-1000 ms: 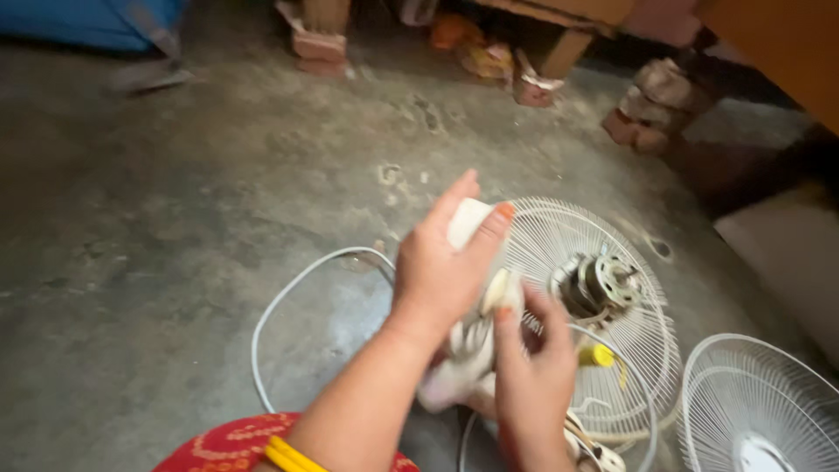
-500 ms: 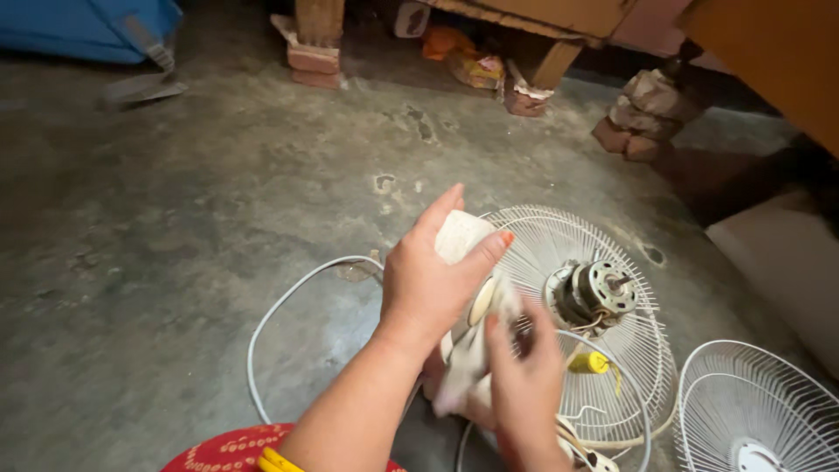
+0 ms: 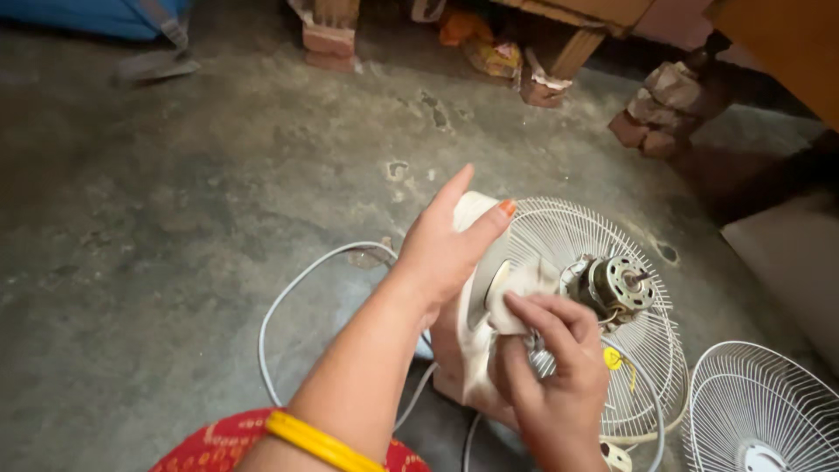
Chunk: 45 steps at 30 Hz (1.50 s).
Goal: The person cleans a disassembled electric fan using a cloth. They wipe the motor housing, the fan cage, the base, and the power cord, handling each component individually on the floor.
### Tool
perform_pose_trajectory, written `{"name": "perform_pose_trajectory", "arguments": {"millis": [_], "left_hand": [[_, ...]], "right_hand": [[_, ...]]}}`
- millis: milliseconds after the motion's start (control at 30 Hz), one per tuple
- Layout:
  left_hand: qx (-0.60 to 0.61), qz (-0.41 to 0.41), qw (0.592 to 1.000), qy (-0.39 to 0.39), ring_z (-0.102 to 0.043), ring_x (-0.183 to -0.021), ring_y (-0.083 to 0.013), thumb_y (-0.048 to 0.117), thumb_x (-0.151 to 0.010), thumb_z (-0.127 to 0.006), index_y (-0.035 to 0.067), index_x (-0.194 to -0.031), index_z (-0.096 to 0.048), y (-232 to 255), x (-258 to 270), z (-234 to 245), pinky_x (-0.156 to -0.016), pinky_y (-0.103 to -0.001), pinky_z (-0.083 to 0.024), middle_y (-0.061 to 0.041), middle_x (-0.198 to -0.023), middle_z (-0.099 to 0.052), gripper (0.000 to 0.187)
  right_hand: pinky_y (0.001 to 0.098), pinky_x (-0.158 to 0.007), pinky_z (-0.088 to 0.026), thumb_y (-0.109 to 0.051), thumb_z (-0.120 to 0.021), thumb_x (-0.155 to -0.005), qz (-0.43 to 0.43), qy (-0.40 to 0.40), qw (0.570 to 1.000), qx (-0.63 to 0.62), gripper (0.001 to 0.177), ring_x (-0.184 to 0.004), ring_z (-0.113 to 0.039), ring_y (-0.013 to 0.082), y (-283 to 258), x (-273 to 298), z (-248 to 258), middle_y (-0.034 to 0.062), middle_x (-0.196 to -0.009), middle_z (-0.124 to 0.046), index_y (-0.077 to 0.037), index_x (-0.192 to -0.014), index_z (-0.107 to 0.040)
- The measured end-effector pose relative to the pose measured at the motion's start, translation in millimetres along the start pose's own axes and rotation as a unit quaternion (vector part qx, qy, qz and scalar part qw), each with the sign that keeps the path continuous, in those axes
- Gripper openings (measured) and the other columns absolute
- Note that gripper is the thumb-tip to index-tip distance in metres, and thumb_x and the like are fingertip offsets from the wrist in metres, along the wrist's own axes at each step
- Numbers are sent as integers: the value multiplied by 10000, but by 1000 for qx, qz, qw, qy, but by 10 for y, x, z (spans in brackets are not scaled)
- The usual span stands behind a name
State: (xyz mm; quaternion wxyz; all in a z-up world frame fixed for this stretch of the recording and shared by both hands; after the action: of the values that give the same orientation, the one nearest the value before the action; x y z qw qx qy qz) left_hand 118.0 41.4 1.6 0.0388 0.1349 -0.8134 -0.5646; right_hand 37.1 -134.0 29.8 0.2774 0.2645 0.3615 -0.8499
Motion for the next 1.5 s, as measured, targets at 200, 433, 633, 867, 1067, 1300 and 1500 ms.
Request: {"name": "perform_pose_trajectory", "arguments": {"millis": [200,433,633,867,1067,1300,1500], "left_hand": [[53,76,991,-95,-587,-1298,-271,336,-865,-693,83,-1590,-284,-106,-58,-34,-1025,-360,-485,-199,-1447,-589,871],[-36,13,998,-44,-408,-1468,-290,359,-895,-703,77,-1609,-235,-48,-87,-83,-1152,-366,-343,-218,-1592,-411,899],[-246,69,966,-41,-473,-1413,-377,557,-880,-541,195,-1628,-237,-102,-25,-13,-1158,-400,-354,-233,-1506,-519,885],[-352,51,930,-93,-386,-1470,-413,664,-987,-450,234,-1707,-153,-48,-16,-28,-1206,-549,-58,-242,-1544,-479,889],[261,145,931,-211,-571,-1257,-223,821,-926,-370,5,-1596,-383,-63,83,-274,-1074,-419,-414,-146,-1432,-560,1056],[231,241,942,23,-619,-1243,-242,862,-826,-326,73,-1452,-489,-331,325,332,-989,-436,-501,-114,-1374,-632,1021],[186,168,966,61,-623,-1230,-207,803,-763,-488,118,-1379,-576,-232,598,54,-984,-380,-493,-97,-1366,-662,925]], "right_hand": [[428,-955,-441,-205,-652,-792,374,-156,885,231,426,-1157,-569,247,-679,178,-798,63,-1172,-650,-70,-1189,-725],[518,-975,-329,-279,-573,-859,351,-430,747,366,419,-1294,-471,369,-174,954,-1700,141,-1314,-629,-35,-1175,-699],[631,-1074,-273,-305,-560,-800,417,-289,803,312,475,-1307,-470,334,-293,580,-1569,100,-1263,-661,-105,-1201,-718],[435,-881,-471,-216,-620,-858,346,-505,762,212,215,-1073,-572,289,-468,637,-1335,54,-1042,-671,-106,-1014,-717],[362,-819,-527,-129,-646,-779,284,-269,915,100,231,-988,-625,218,-782,-312,-561,19,-965,-675,-155,-1000,-707],[586,-1117,-309,-272,-621,-767,463,-219,837,192,199,-1170,-616,234,-1446,-652,-729,17,-1050,-679,-201,-951,-589],[501,-1156,-295,-360,-617,-835,253,-374,844,291,350,-1165,-589,267,-591,-1086,-963,58,-1063,-695,-149,-1112,-653]]}}
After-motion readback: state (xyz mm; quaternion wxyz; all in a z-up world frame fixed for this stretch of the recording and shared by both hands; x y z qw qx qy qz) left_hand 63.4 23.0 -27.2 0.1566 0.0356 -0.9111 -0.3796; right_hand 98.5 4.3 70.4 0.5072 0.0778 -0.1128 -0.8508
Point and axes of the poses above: each hand's wrist, its own x-axis away from the middle knuckle, its own z-axis out of the back of the hand, y = z × x, the point moved 10 cm from there along -x, towards the middle knuckle
